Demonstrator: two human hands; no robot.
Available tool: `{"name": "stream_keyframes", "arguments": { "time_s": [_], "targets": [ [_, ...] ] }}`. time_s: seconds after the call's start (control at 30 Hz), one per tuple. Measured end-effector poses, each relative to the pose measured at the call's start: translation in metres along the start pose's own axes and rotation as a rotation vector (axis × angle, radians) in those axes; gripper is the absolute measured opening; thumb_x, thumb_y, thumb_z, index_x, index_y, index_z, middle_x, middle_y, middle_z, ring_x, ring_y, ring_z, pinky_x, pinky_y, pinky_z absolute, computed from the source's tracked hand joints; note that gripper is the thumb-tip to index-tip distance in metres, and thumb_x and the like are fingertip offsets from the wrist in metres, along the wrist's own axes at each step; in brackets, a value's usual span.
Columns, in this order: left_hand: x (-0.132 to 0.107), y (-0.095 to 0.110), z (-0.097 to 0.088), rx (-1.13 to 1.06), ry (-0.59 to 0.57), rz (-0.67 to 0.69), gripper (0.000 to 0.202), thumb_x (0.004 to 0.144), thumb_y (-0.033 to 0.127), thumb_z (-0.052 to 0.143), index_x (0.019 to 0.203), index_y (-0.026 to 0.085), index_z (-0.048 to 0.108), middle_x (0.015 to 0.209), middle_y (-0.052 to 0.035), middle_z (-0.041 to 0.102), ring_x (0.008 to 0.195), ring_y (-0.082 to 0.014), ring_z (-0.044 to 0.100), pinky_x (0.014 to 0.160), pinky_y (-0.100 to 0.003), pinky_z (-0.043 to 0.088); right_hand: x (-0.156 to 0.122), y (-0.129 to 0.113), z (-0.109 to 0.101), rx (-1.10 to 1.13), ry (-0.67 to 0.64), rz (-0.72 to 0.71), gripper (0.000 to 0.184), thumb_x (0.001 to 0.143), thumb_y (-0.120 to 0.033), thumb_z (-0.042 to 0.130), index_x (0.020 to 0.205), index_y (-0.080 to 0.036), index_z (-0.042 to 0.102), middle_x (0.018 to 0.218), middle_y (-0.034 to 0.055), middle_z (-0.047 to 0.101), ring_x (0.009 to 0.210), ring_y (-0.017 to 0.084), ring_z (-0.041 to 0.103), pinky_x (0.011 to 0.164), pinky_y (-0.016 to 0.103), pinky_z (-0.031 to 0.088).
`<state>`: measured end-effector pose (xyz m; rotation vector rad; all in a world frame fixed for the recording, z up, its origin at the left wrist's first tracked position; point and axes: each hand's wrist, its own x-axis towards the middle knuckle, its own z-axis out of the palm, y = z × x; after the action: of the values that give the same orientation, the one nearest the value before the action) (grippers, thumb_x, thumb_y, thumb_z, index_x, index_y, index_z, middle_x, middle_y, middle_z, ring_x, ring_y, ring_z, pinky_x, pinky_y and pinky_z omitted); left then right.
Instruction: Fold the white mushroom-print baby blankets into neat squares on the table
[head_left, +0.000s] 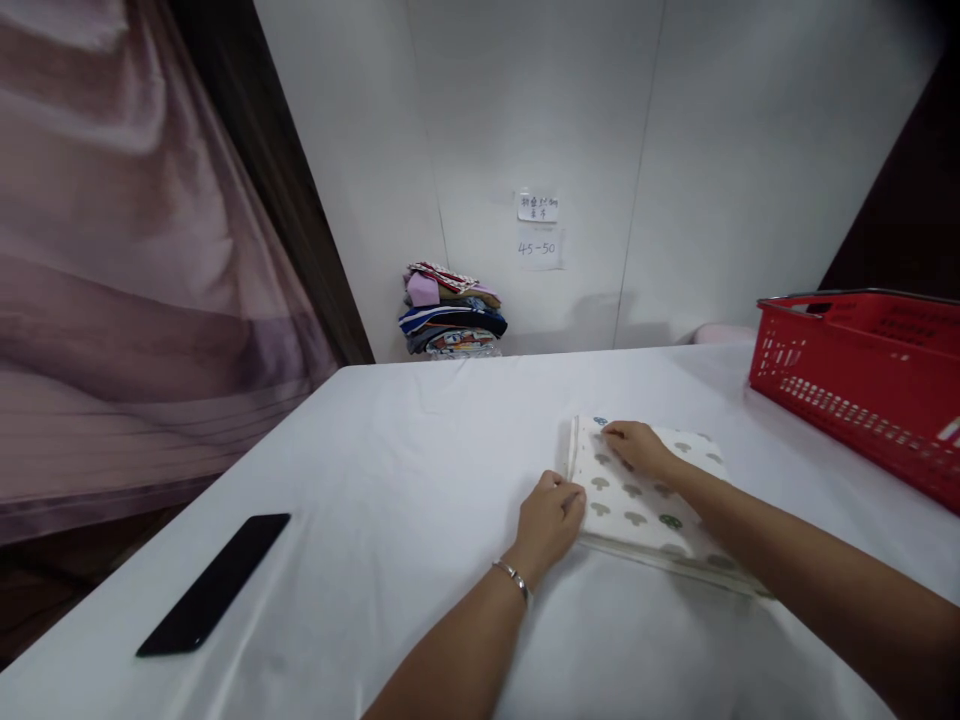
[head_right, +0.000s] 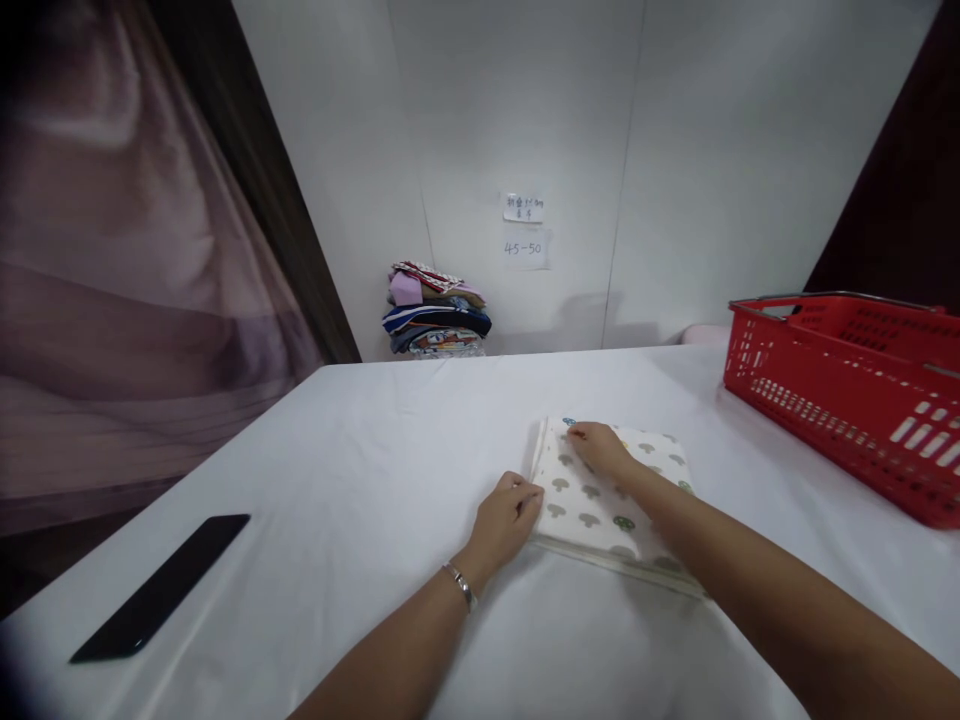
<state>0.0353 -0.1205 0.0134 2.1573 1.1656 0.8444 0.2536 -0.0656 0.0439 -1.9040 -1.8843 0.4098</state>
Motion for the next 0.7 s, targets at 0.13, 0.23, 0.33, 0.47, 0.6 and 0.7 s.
{"name": "stream_keyframes", "arguments": {
  "time_s": [0.13,0.23,0.33,0.47,0.6,0.7],
  "targets": [
    [0.000,-0.003,0.001,-0.044,0.027,-0.004,0.028,0.086,0.036,0.041,0.105,0.026,0.060,0.098,-0.0007,0.056,0.080,-0.0128,0.055,0.075,-0.025,0.043,0.032,-0.019,0.006,-0.062,-0.052,0.077,0.029,0.082,-0.032,0.042,0.074,-0.015,0.065,0.056,0.0033,0.064,0.053,0.015,0.059,0.056,0.023,0.042],
    [0.002,-0.007,0.001,-0.088,0.059,-0.046,0.028,0.085,0.036,0.042,0.104,0.022,0.057,0.094,-0.0007,0.057,0.075,-0.0127,0.053,0.073,-0.026,0.042,0.049,-0.029,0.010,-0.102,-0.116,0.149,0.033,0.082,-0.034,0.044,0.062,-0.014,0.062,0.046,0.0051,0.059,0.046,0.015,0.056,0.051,0.023,0.041],
    [0.005,-0.010,0.002,-0.136,0.072,-0.088,0.027,0.087,0.036,0.040,0.096,0.020,0.058,0.090,-0.0014,0.059,0.076,-0.0131,0.053,0.072,-0.026,0.041,0.057,-0.035,0.014,-0.120,-0.177,0.207,0.038,0.081,-0.036,0.047,0.054,-0.014,0.060,0.044,0.0076,0.058,0.042,0.016,0.055,0.048,0.024,0.041],
    [0.008,-0.014,0.004,-0.170,0.088,-0.111,0.024,0.086,0.031,0.040,0.087,0.019,0.061,0.088,-0.0020,0.060,0.080,-0.0139,0.054,0.074,-0.026,0.040,0.061,-0.040,0.016,-0.126,-0.217,0.243,0.035,0.076,-0.032,0.053,0.046,-0.014,0.057,0.041,0.0086,0.055,0.041,0.017,0.056,0.048,0.025,0.042],
    [0.010,-0.018,0.007,-0.210,0.098,-0.114,0.020,0.083,0.024,0.043,0.084,0.019,0.062,0.089,-0.0018,0.061,0.082,-0.0139,0.055,0.075,-0.026,0.040,0.059,-0.046,0.016,-0.087,-0.231,0.293,0.029,0.072,-0.019,0.054,0.044,-0.014,0.055,0.039,0.0072,0.053,0.038,0.017,0.053,0.043,0.026,0.041],
    [0.010,-0.019,0.009,-0.218,0.112,-0.119,0.018,0.081,0.021,0.044,0.087,0.020,0.061,0.091,-0.0011,0.060,0.080,-0.0129,0.054,0.073,-0.025,0.040,0.057,-0.051,0.015,-0.022,-0.252,0.345,0.027,0.072,-0.013,0.051,0.045,-0.014,0.054,0.039,0.0053,0.052,0.035,0.015,0.051,0.041,0.025,0.040]
  ]
}}
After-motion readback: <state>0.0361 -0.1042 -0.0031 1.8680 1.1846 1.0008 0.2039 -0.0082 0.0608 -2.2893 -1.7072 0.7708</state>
